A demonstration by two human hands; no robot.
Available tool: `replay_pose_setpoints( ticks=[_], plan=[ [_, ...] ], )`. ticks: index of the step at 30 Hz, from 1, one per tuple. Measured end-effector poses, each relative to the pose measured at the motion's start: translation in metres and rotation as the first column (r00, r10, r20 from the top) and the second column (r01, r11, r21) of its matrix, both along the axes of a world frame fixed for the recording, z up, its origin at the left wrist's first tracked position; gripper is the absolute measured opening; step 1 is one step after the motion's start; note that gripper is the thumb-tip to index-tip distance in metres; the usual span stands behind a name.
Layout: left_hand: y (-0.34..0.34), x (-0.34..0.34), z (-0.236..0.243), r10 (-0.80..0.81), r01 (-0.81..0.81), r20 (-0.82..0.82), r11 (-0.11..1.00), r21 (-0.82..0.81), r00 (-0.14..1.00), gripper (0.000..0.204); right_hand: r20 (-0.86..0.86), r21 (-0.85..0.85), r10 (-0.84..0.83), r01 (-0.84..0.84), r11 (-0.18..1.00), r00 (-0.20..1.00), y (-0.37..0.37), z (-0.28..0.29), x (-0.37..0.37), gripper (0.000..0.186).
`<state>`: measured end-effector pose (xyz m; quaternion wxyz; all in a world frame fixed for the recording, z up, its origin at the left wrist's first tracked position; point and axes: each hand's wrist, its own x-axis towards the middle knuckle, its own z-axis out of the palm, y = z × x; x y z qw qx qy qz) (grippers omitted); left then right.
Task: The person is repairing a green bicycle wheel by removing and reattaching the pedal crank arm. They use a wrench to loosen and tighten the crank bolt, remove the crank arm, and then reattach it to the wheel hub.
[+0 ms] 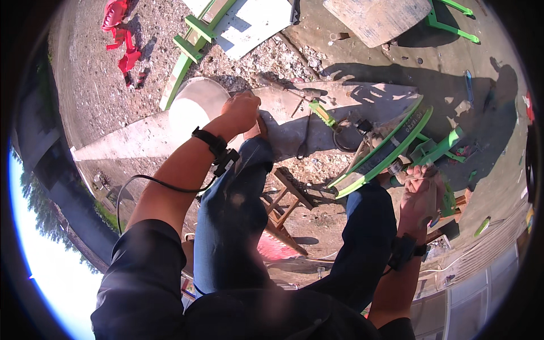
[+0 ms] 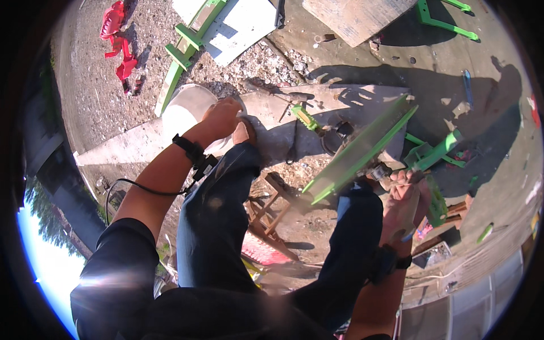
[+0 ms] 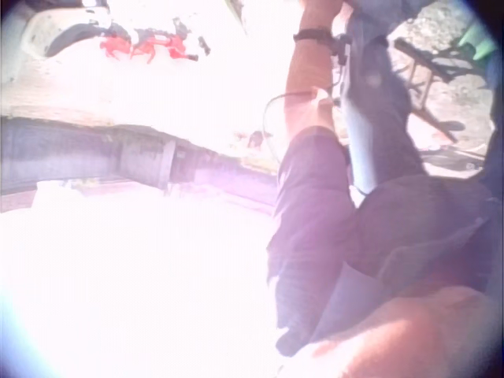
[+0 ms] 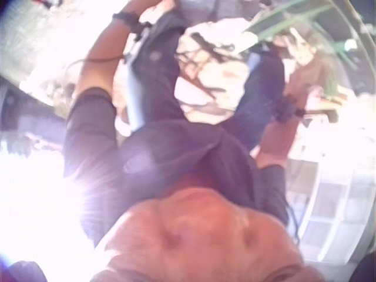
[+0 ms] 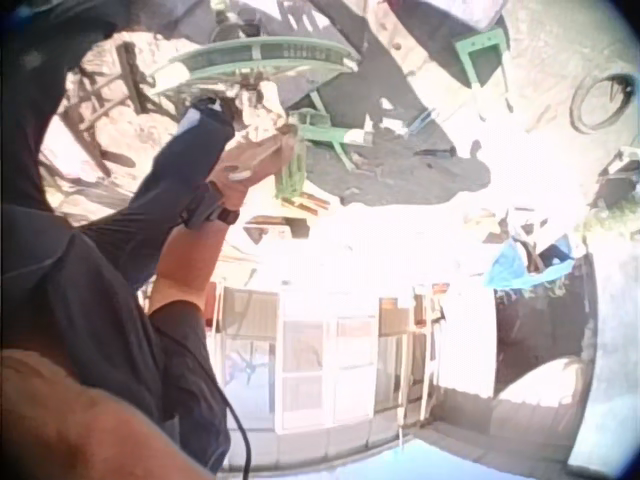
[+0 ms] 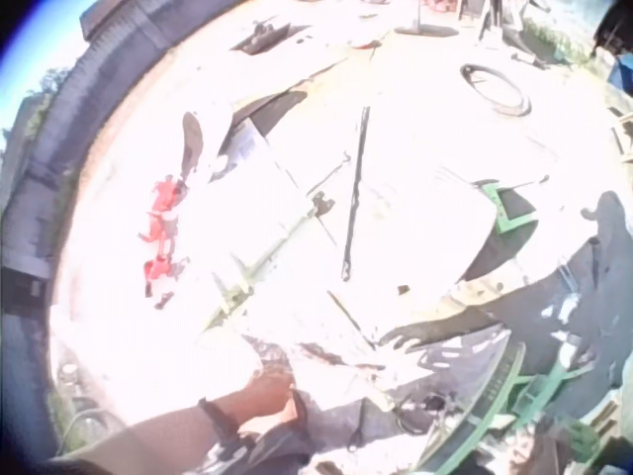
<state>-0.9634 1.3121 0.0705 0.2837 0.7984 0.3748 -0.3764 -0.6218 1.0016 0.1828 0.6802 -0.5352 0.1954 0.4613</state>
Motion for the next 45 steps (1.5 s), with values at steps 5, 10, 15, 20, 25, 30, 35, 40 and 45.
replay_pose_setpoints(
  ticks=[5, 10, 15, 20, 25, 30, 35, 40, 45],
  plan=[
    [0.012, -0.005, -0.060, -0.150, 0.148, 0.014, 0.987, 0.065, 0.989, 0.042, 0.088, 0.007, 0.001, -0.001, 1.000, 0.996, 0.017, -0.051, -0.006, 0.024],
    [0.027, 0.001, -0.087, -0.226, 0.218, 0.070, 0.970, 0.105, 0.972, 0.051, 0.029, 0.005, 0.085, -0.085, 0.996, 0.996, 0.044, -0.062, 0.005, 0.028],
    [0.034, 0.007, -0.113, -0.284, 0.279, 0.056, 0.957, 0.083, 0.957, 0.046, 0.241, 0.146, 0.122, -0.160, 0.976, 0.963, 0.075, -0.079, 0.004, 0.031],
    [0.028, 0.006, -0.121, -0.295, 0.291, 0.033, 0.952, 0.094, 0.955, 0.031, 0.160, 0.164, 0.091, -0.117, 0.979, 0.983, 0.089, -0.083, 0.011, 0.031],
    [0.004, 0.023, -0.132, -0.307, 0.294, 0.344, 0.951, 0.090, 0.887, 0.020, 0.130, 0.154, 0.114, -0.134, 0.979, 0.985, 0.091, -0.077, 0.013, 0.031],
    [-0.024, 0.078, -0.137, -0.425, 0.430, 0.329, 0.901, 0.061, 0.844, 0.017, 0.164, 0.138, 0.118, -0.141, 0.980, 0.979, 0.088, -0.076, 0.013, 0.031],
    [-0.040, 0.096, -0.150, -0.384, 0.370, 0.323, 0.923, 0.106, 0.865, 0.020, 0.222, 0.026, 0.006, -0.012, 1.000, 0.975, 0.090, -0.085, 0.013, 0.030],
    [-0.035, 0.109, -0.141, -0.422, 0.431, 0.261, 0.902, 0.025, 0.869, 0.023, 0.227, 0.112, 0.031, -0.058, 0.992, 0.973, 0.093, -0.092, 0.016, 0.027],
    [-0.042, 0.093, -0.147, -0.468, 0.461, 0.348, 0.881, 0.108, 0.812, 0.020, 0.190, 0.082, 0.074, -0.091, 0.992, 0.979, 0.092, -0.096, 0.026, 0.027]
  ],
)
